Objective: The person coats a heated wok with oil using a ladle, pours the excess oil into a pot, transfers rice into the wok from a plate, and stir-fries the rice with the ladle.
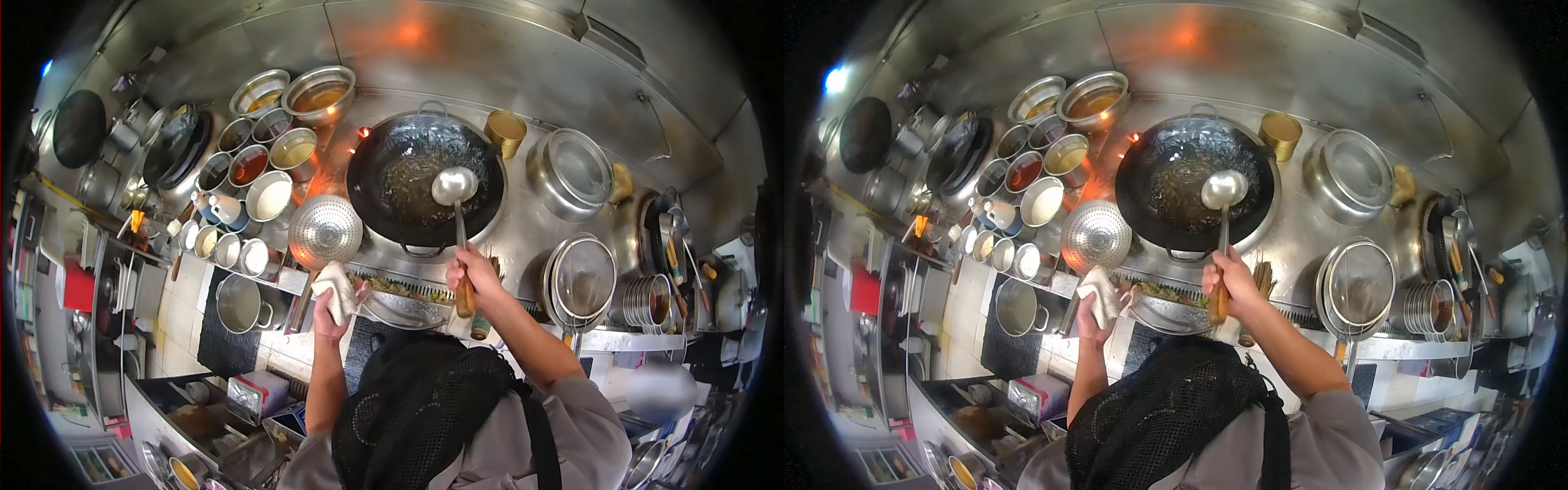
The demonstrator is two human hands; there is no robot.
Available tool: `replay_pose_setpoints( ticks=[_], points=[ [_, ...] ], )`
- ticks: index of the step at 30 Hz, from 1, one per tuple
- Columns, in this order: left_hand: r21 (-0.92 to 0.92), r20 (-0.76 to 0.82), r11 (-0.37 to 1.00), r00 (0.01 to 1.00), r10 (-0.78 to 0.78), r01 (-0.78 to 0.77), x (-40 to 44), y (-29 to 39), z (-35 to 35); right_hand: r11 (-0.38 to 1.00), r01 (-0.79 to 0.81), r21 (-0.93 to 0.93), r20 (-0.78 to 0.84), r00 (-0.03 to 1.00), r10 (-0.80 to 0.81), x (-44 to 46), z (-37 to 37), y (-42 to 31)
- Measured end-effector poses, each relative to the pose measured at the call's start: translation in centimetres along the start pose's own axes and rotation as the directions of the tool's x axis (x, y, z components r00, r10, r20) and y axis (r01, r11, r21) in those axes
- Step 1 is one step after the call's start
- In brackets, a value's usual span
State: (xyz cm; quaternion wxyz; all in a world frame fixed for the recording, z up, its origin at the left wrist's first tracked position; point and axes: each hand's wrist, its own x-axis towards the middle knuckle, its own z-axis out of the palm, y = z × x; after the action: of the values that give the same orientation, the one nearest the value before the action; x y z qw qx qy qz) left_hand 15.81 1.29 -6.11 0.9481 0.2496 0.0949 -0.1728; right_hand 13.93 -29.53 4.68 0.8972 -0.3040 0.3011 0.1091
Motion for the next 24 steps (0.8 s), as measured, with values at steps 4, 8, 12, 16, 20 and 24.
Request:
replay_pose_setpoints(
  ticks=[4,8,12,16,20,24],
  points=[
    [0.112,0.061,0.993,0.998,-0.035,0.028,0.4,1.4,-0.4,0.927,-0.300,0.226,0.162,0.950,0.268,-1.5,0.9,-0.1],
    [0.460,0.004,0.886,0.999,0.054,-0.050,0.6,2.2,1.4,0.861,-0.395,0.319,0.431,0.870,0.240,5.4,0.6,-0.4],
    [0.527,0.005,0.849,0.999,0.037,-0.034,2.0,1.2,0.5,0.741,0.274,-0.613,0.057,0.951,-0.305,6.8,1.0,0.7],
    [0.300,-0.099,0.920,0.967,-0.234,0.253,3.9,0.0,0.5,-0.189,0.085,-0.978,0.175,0.828,-0.532,-1.3,-5.2,-1.6],
    [0.155,-0.040,0.872,0.885,-0.463,0.464,7.8,-2.8,2.2,-0.477,0.053,-0.877,0.373,0.700,-0.609,-8.2,-12.0,-0.8],
    [0.147,-0.089,0.847,0.860,-0.503,0.510,11.3,-7.4,6.4,-0.496,0.008,-0.868,0.359,0.702,-0.616,-9.6,-13.4,0.1]
  ],
)
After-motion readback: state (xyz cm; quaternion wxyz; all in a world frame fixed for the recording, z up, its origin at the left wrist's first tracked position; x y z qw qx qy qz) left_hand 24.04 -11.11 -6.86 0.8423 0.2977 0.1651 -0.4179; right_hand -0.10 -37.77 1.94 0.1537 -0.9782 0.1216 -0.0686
